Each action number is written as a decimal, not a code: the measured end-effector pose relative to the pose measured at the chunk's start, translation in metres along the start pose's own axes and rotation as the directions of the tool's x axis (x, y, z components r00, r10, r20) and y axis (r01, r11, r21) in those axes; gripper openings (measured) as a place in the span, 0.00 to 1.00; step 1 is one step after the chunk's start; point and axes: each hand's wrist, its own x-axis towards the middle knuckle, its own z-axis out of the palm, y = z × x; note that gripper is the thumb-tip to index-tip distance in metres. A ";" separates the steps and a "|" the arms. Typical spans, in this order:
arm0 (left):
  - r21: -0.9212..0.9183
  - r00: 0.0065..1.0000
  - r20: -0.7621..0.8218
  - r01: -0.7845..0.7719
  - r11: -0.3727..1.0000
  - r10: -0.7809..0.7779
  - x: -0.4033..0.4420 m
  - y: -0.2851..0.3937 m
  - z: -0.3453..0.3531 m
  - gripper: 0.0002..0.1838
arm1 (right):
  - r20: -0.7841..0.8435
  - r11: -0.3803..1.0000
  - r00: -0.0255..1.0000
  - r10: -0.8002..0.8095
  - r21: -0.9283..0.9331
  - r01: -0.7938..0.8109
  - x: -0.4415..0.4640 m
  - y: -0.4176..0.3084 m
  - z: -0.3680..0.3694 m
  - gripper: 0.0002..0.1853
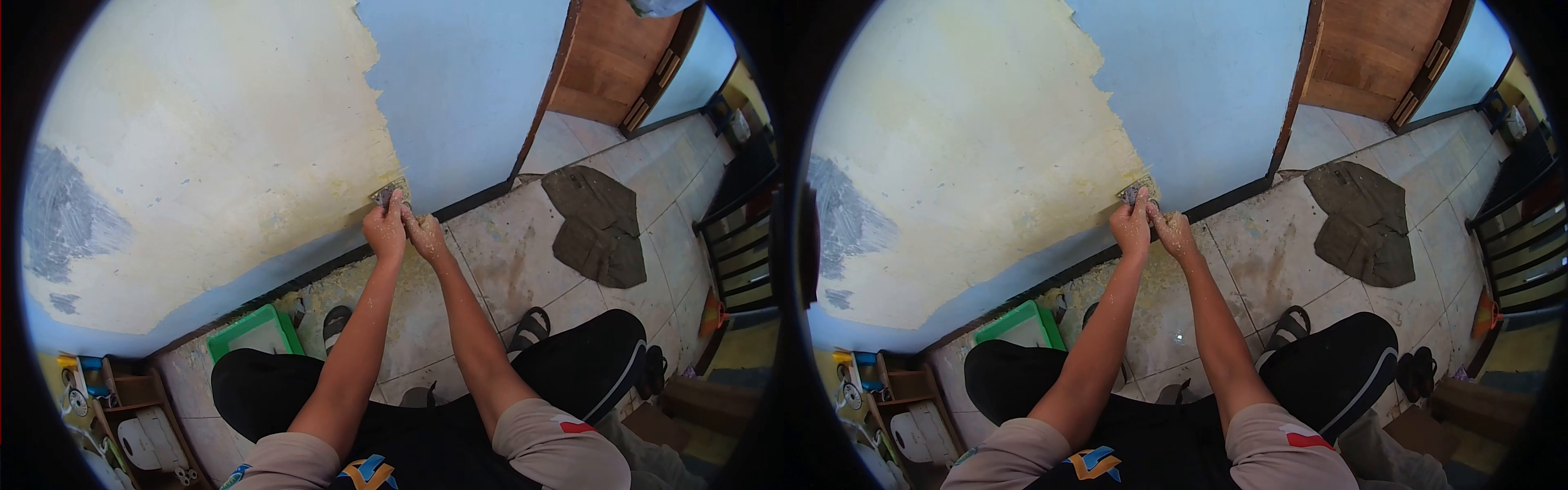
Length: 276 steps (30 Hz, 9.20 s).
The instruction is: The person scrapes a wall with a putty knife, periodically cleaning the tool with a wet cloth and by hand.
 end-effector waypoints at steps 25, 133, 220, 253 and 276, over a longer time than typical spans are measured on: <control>-0.327 0.992 -0.030 0.104 0.939 -0.121 -0.001 0.004 0.011 0.22 | -0.056 0.996 0.998 -0.020 -0.088 0.015 0.014 0.012 0.005 0.36; -0.369 0.995 -0.067 -0.090 0.925 0.070 0.028 0.071 -0.010 0.26 | -0.180 0.963 0.960 -0.212 0.128 0.237 0.018 -0.087 0.024 0.33; -0.017 0.899 0.220 -0.384 0.923 0.378 0.042 0.178 -0.062 0.18 | -0.182 0.879 0.979 -0.087 0.449 0.162 -0.001 -0.155 0.004 0.30; -0.113 0.939 0.158 -0.291 0.950 0.306 0.042 0.190 -0.042 0.21 | -0.283 0.953 0.950 -0.129 0.228 0.197 -0.001 -0.177 -0.027 0.34; -0.147 0.957 0.118 -0.246 0.958 0.264 0.038 0.188 -0.041 0.22 | -0.255 0.973 0.963 -0.090 0.185 0.140 -0.007 -0.181 -0.029 0.35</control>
